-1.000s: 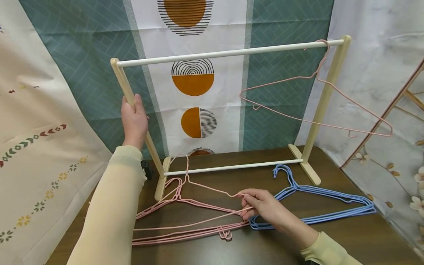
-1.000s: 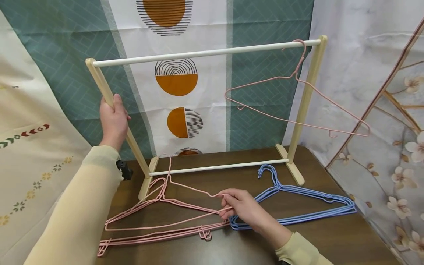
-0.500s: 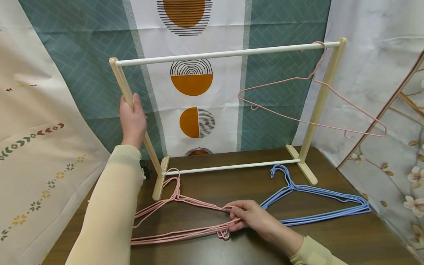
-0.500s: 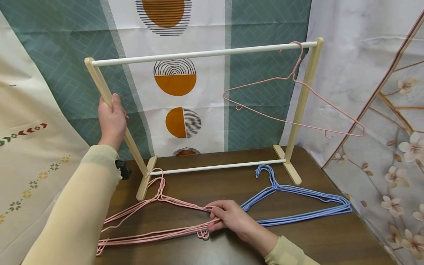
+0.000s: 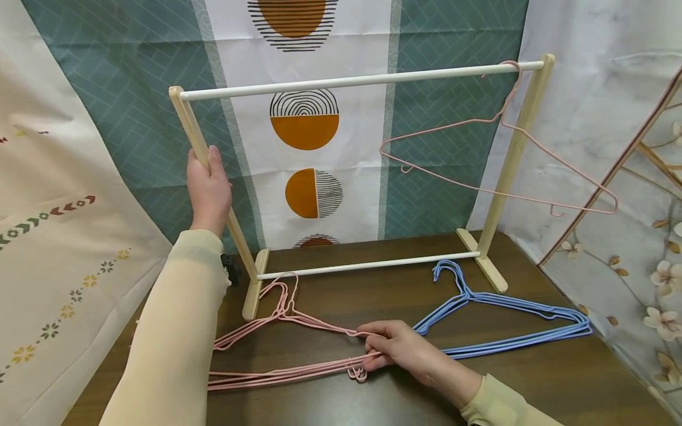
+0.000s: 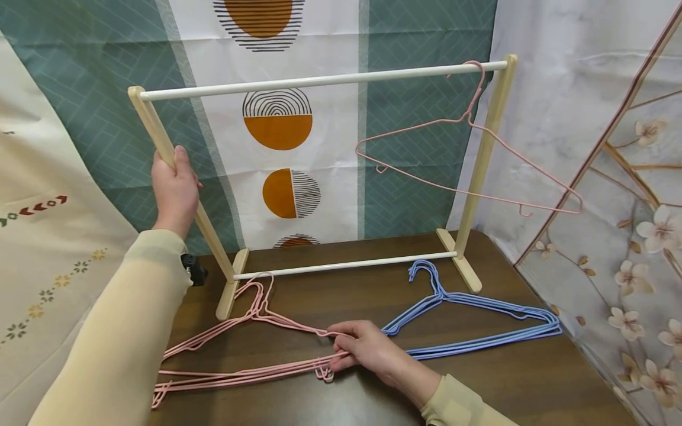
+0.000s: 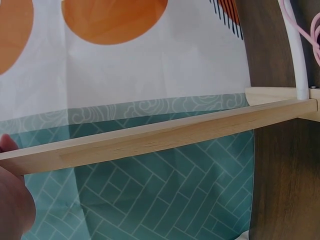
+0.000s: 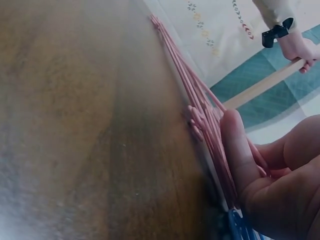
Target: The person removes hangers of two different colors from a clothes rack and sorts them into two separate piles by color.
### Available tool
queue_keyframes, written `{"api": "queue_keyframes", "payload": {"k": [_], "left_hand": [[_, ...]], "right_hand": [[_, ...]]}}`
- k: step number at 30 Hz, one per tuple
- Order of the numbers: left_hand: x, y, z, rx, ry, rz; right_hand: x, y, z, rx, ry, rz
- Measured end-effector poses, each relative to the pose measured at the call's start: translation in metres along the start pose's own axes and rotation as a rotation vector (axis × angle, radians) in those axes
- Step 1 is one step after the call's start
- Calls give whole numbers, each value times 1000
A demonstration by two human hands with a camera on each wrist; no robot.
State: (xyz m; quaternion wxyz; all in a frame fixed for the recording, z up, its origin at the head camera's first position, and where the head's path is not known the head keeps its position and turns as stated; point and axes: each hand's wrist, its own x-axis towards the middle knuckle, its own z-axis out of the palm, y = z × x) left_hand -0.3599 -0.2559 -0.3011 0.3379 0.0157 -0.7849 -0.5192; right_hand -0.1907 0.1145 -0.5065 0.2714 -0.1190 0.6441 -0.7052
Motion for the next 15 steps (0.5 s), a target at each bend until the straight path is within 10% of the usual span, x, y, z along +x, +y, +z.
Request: {"api": "queue_keyframes", "payload": {"k": [15], "left_hand": [[-4, 1, -1, -9, -8, 41]], "right_hand": [[7, -4, -4, -63, -48, 45]]}}
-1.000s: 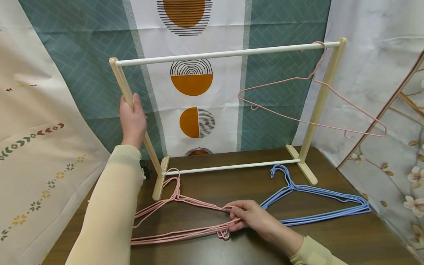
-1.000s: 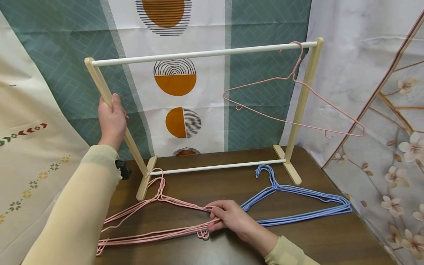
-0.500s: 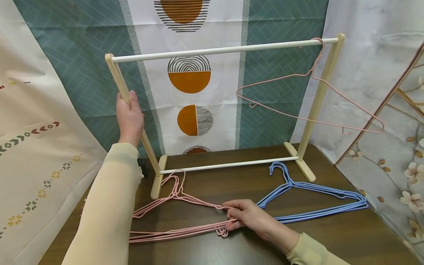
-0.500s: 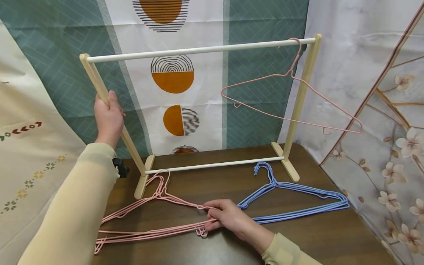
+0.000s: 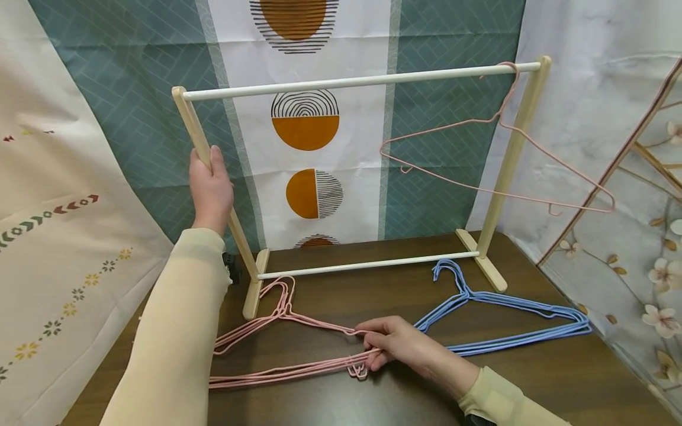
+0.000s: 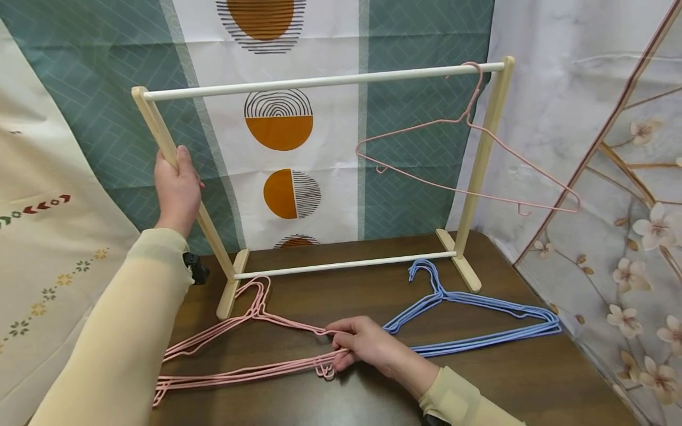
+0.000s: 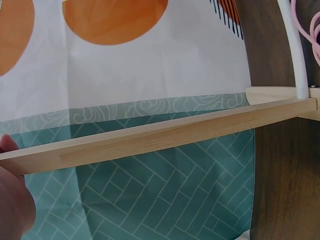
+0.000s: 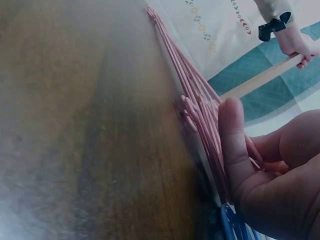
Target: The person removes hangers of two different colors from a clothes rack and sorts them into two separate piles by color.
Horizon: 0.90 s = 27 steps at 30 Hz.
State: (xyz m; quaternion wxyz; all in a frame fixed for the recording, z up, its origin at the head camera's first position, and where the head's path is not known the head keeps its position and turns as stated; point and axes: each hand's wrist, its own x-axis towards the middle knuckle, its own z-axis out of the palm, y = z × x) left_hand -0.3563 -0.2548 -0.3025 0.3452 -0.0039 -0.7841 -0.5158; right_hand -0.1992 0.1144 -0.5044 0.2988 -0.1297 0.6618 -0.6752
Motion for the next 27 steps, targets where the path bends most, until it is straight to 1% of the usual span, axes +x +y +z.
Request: {"api": "queue_keyframes", "payload": {"k": [6, 9, 13, 15, 20, 23, 27], "left_hand": [[-1, 0, -2, 6, 0, -2], [-1, 0, -2, 1, -4, -7], [0, 0, -1, -7, -8, -7], [1, 1, 1, 0, -6, -4], [0, 1, 5, -5, -19, -17], [-3, 2, 3, -11, -26, -33], [-4, 2, -2, 1, -10, -35]], "right_hand": [[5, -3, 1, -31, -16, 20], [5, -4, 0, -70, -11, 18], [1, -7, -2, -206, 1, -34], [-1, -9, -4, -305, 10, -66], [-9, -16, -8, -529, 54, -107], [-13, -22, -9, -605, 86, -129], [-19, -37, -14, -624, 119, -176]]}}
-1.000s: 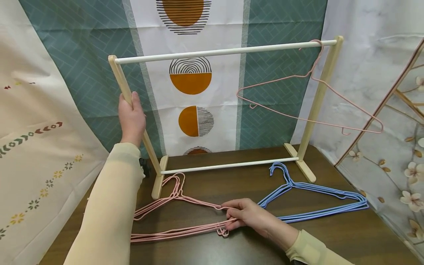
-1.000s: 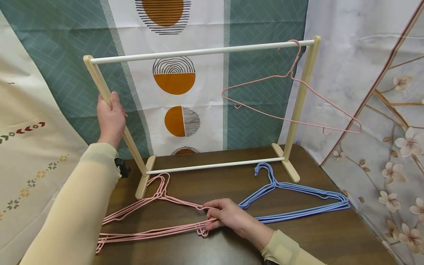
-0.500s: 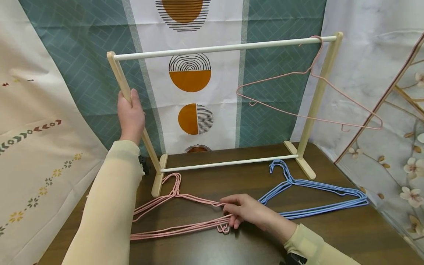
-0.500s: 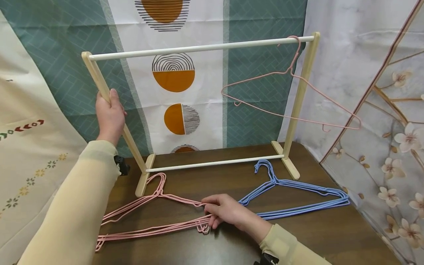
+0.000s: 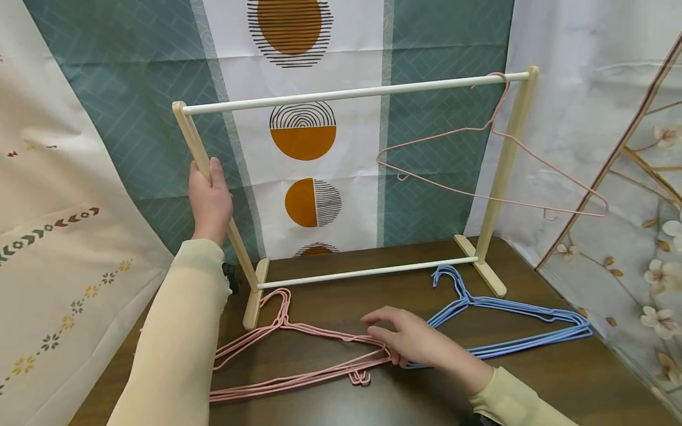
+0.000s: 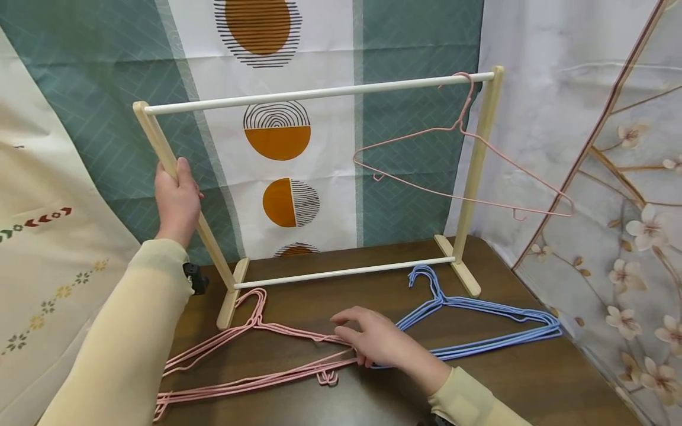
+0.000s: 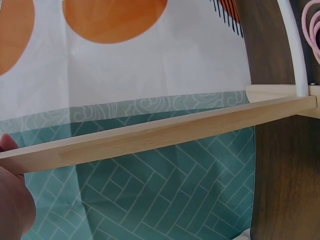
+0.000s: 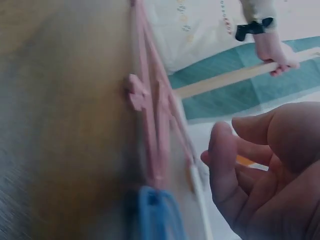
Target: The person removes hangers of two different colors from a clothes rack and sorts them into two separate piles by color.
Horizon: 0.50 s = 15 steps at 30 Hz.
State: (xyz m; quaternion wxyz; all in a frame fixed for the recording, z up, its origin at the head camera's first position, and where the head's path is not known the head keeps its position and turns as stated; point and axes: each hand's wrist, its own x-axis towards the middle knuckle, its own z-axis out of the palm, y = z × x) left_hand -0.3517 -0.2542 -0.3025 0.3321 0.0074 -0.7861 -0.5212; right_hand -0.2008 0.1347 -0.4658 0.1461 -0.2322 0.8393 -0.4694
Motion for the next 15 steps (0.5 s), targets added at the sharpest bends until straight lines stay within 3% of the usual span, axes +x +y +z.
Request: {"api": "queue_keyframes", "payload": {"k": [4, 11, 15], "left_hand": [[1, -2, -4, -3, 11, 15], [1, -4, -5, -7, 12, 13], [1, -5, -4, -10, 7, 23]], "right_hand": [[-2, -11, -23, 4, 69, -37], [-12, -21, -80, 26, 328, -69], [-24, -18, -111, 18, 437, -111]]}}
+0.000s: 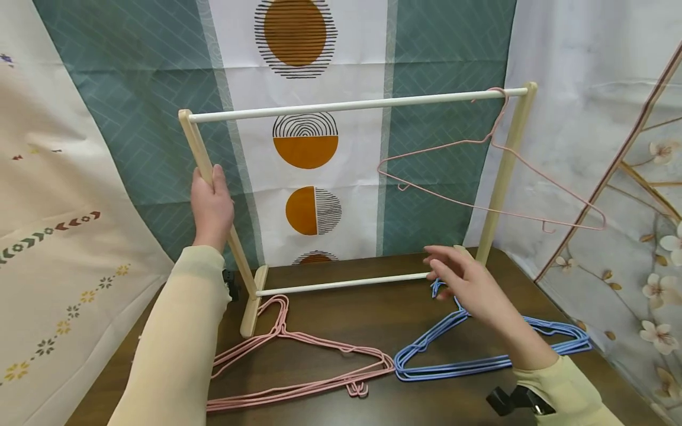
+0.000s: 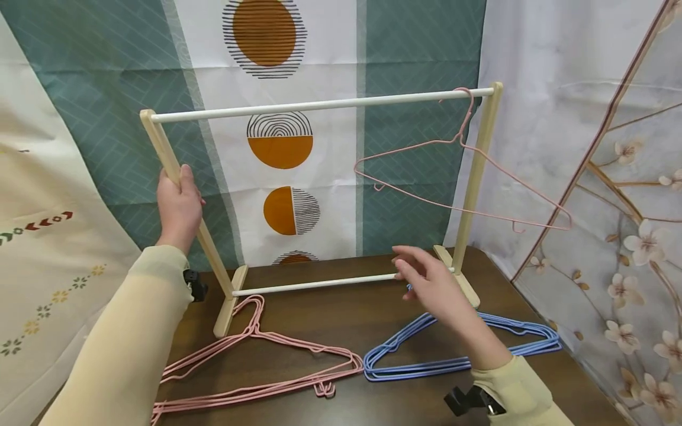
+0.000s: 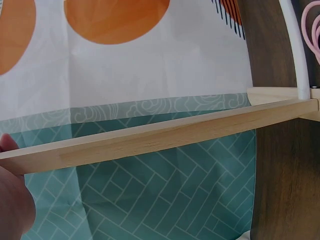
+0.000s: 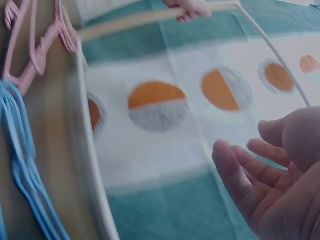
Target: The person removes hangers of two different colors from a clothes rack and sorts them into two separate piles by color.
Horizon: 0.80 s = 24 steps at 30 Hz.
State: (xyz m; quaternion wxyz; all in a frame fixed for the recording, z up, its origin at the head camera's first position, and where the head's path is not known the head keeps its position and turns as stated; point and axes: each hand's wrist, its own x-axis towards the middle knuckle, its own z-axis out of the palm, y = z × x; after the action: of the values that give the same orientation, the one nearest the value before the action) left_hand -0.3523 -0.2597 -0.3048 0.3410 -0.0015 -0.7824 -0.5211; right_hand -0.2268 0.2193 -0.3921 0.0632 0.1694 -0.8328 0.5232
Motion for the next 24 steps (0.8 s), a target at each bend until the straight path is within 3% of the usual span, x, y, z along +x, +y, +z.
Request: {"api": "queue_keyframes", "payload": {"k": [8, 15, 17, 24], "left_hand": [[0, -2, 2, -2, 6, 3], [0, -1, 3, -1, 10, 5], [0, -2, 3, 1, 12, 5], [1, -3, 1, 9, 6, -3]], "right_hand": [[-4, 11, -63, -12, 294, -54], [-16, 17, -104, 213, 568, -70], [-18, 13, -114, 214, 652, -49], [-22, 4, -145, -21, 837, 170]]}}
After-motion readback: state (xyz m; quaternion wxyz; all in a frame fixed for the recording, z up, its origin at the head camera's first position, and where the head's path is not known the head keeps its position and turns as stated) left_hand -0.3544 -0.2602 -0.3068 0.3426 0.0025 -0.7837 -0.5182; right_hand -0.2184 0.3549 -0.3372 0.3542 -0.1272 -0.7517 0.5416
